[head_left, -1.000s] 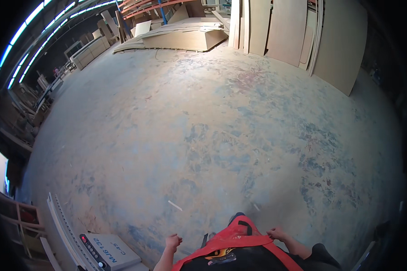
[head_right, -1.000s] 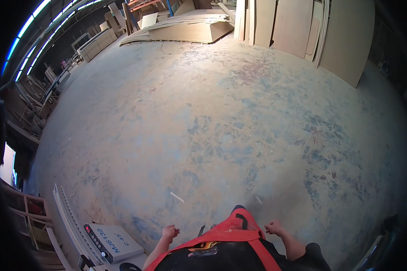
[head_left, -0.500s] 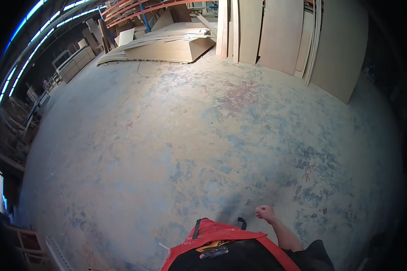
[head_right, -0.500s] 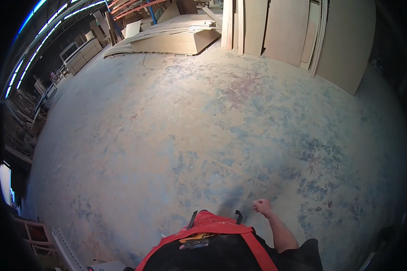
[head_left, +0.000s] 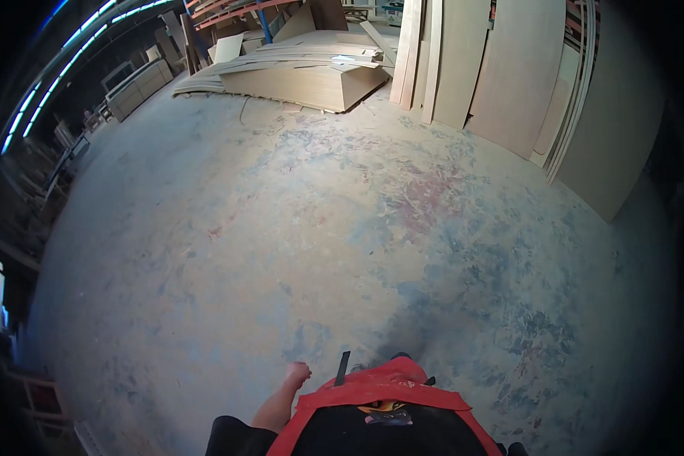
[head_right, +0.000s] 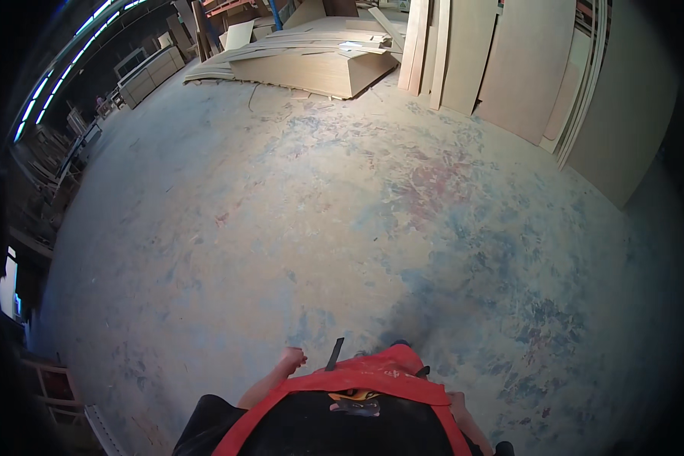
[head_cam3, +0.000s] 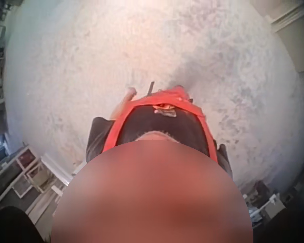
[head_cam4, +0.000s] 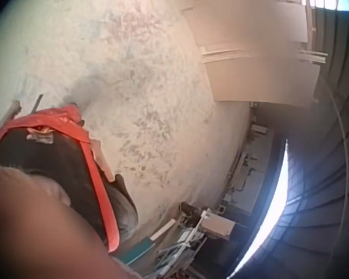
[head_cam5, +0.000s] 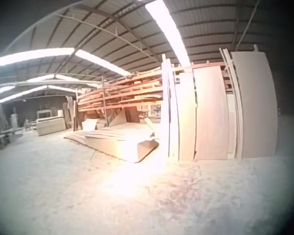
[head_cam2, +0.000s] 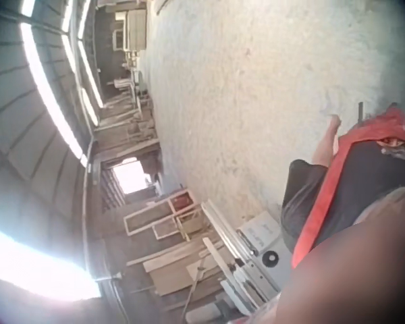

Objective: Arranging and aligning long wooden planks on a sliding table saw in a workshop.

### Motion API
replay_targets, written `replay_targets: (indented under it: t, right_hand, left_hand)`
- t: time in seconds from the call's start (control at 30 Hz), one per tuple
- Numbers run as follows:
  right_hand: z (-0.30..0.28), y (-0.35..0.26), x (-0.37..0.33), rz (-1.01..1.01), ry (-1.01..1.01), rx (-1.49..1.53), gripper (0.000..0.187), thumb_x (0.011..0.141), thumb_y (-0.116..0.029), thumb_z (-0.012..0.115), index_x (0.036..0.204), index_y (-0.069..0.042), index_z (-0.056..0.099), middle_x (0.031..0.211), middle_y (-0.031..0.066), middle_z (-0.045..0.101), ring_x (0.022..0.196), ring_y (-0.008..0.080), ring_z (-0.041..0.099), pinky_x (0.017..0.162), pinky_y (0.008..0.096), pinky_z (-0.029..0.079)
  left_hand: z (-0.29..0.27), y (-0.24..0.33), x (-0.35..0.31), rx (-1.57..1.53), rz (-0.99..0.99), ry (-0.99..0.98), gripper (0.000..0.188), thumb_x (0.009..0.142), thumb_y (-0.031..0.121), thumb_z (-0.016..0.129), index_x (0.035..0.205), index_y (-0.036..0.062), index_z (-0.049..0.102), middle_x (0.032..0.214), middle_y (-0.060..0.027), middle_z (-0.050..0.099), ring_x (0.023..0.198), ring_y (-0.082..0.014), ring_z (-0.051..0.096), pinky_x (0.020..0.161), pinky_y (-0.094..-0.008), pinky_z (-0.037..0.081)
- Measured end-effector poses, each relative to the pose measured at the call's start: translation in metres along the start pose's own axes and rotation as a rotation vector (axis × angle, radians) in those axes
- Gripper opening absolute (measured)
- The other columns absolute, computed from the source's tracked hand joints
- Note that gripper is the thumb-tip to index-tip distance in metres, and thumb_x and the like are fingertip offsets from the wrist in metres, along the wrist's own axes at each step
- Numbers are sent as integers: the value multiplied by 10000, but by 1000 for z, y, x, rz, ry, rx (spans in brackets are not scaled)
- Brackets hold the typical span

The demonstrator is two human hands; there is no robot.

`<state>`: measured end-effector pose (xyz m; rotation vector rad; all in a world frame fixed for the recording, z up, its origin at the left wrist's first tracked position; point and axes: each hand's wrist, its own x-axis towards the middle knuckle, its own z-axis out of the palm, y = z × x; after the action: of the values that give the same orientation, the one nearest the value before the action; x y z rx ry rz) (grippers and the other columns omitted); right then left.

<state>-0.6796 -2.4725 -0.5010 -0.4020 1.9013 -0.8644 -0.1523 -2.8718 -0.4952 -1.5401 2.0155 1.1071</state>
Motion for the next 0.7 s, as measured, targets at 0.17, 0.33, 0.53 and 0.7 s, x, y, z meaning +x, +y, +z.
replay_targets:
  t: [0.17, 0.33, 0.53, 0.7]
  right_hand:
    - [45, -187, 123, 117, -106, 24, 228, 844, -168, 751, 859, 59, 738, 714, 90, 693, 646, 152, 651, 564, 335, 507]
    - [9, -325, 246, 261, -86, 53, 217, 852, -159, 737, 873, 56, 721, 738, 108, 687, 633, 181, 662, 537, 335, 510]
    - [-21, -635, 456, 47, -110, 4, 245, 917, -199, 661, 977, 38, 681, 798, 116, 689, 699, 247, 716, 593, 323, 581]
    - [10, -792, 576, -65, -90, 54, 232, 918, -190, 657, 981, 32, 676, 812, 104, 691, 707, 219, 714, 599, 312, 578]
  left_hand:
    - [-215, 166, 81, -910, -113, 278, 454, 811, 53, 642, 1260, -9, 665, 923, -177, 754, 761, -194, 725, 717, -312, 576]
    - [-302, 232, 174, -1103, -99, 281, 481, 828, 34, 618, 1307, -13, 624, 920, -162, 754, 765, -196, 725, 704, -310, 574]
    - [-270, 175, 286, 277, 230, -27, 381, 892, 433, 578, 1047, 143, 771, 1072, -119, 740, 1013, -310, 712, 834, -429, 569]
    - [-293, 148, 305, 104, -72, -142, 400, 861, 430, 593, 1017, 108, 771, 1092, -168, 722, 1070, -328, 695, 903, -423, 541]
